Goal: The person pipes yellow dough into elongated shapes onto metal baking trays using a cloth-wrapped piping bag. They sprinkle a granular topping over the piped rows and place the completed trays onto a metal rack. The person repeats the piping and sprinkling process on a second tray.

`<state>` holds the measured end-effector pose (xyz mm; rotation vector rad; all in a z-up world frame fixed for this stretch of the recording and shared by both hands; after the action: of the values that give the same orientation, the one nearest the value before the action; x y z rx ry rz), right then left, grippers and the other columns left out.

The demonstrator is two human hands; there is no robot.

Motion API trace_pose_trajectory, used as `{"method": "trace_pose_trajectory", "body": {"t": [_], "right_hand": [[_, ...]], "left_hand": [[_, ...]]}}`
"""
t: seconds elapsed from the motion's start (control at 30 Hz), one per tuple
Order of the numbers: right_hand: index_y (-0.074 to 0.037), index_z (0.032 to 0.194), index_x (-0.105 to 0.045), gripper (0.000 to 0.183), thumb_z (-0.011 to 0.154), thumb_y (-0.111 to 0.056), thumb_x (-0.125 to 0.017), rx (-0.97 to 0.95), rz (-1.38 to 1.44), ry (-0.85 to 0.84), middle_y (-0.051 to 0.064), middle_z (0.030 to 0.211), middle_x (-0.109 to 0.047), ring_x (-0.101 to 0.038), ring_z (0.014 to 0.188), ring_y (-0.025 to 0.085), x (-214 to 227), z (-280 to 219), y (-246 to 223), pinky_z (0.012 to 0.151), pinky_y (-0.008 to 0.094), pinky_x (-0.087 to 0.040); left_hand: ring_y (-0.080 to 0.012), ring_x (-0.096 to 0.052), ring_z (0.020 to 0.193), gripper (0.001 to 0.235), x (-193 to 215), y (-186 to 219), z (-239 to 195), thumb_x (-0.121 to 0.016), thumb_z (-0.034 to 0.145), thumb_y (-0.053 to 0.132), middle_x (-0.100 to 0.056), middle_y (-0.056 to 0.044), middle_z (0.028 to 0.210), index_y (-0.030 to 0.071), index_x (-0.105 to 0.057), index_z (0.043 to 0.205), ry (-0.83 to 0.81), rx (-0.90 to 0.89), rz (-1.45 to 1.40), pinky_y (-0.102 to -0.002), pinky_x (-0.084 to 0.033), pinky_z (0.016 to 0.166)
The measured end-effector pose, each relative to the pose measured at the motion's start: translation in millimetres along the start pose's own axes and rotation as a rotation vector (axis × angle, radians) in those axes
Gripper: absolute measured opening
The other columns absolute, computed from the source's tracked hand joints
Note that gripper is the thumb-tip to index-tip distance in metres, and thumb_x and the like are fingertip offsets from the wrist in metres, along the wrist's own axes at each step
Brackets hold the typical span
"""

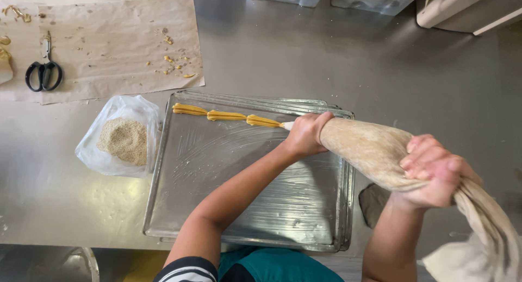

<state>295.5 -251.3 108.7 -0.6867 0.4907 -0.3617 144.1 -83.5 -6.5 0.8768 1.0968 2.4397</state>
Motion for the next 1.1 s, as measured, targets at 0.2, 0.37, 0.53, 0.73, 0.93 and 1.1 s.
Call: {"method": "trace_pose_trajectory", "body": {"t": [0.2,0.37,0.53,0.73,0.93,1.1], "right_hand": [[-0.015,0.069,-0.054,0.041,0.110,-0.019,-0.048,-0.006,-0.183,-0.004,0.007,0.052,-0.056,-0.056,0.046,0.019,12.6,-4.2,-16.1,0.068,0.036,-0.050],[-0.011,0.080,-0.057,0.031,0.109,-0.019,-0.047,0.033,-0.214,0.042,0.005,0.054,-0.056,-0.056,0.044,0.019,36.9,-1.5,-34.6,0.063,0.036,-0.050],[-0.012,0.094,-0.060,0.015,0.102,-0.019,-0.048,0.081,-0.225,0.108,0.001,0.051,-0.054,-0.055,0.042,0.016,49.2,2.4,-36.4,0.058,0.035,-0.052],[-0.016,0.092,-0.064,0.022,0.109,-0.016,-0.049,0.079,-0.233,0.028,0.005,0.051,-0.054,-0.054,0.043,0.019,66.7,-3.5,-30.5,0.062,0.036,-0.051],[-0.012,0.098,-0.056,0.009,0.104,-0.015,-0.050,0.196,-0.355,0.023,0.003,0.056,-0.054,-0.055,0.043,0.017,96.1,4.3,-57.9,0.059,0.037,-0.055],[-0.015,0.098,-0.058,0.027,0.114,-0.027,-0.039,0.235,-0.500,0.019,0.006,0.075,-0.058,-0.064,0.069,0.016,125.4,-5.5,-104.2,0.074,0.037,-0.051]], "left_hand": [[-0.0292,-0.073,0.073,0.057,-33.8,-1.6,2.9,-0.092,0.067,0.037,-0.070,-0.010,0.080,0.011,-0.057,0.104,-0.058,0.018,-0.086,-0.041,-0.058,0.070],[-0.0310,-0.072,0.078,0.052,-51.4,19.0,16.1,-0.090,0.070,0.033,-0.070,-0.010,0.083,0.010,-0.058,0.104,0.001,-0.043,-0.097,-0.042,-0.057,0.075],[-0.0308,-0.070,0.075,0.049,-60.6,24.6,17.7,-0.090,0.069,0.033,-0.068,-0.010,0.079,0.011,-0.059,0.100,0.002,-0.063,-0.062,-0.043,-0.056,0.075],[-0.0325,-0.071,0.073,0.056,-93.9,9.0,9.3,-0.091,0.065,0.037,-0.069,-0.013,0.077,0.010,-0.059,0.103,-0.048,-0.012,-0.055,-0.044,-0.057,0.071],[-0.0292,-0.073,0.076,0.057,-140.0,32.8,29.9,-0.088,0.071,0.039,-0.070,-0.012,0.082,0.010,-0.056,0.108,-0.040,-0.069,-0.159,-0.041,-0.059,0.072],[-0.0270,-0.073,0.082,0.051,-107.1,83.0,56.9,-0.085,0.069,0.034,-0.071,-0.008,0.087,0.013,-0.057,0.106,0.001,-0.203,-0.152,-0.041,-0.058,0.079]]}}
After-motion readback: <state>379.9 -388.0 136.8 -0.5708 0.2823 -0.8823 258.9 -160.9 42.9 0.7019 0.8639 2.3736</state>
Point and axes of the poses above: each hand's wrist, its own z-axis towards the middle knuckle, its own x-axis out of the back of the hand, y = z × x, the point moved 2 cm from there along z, towards the middle knuckle
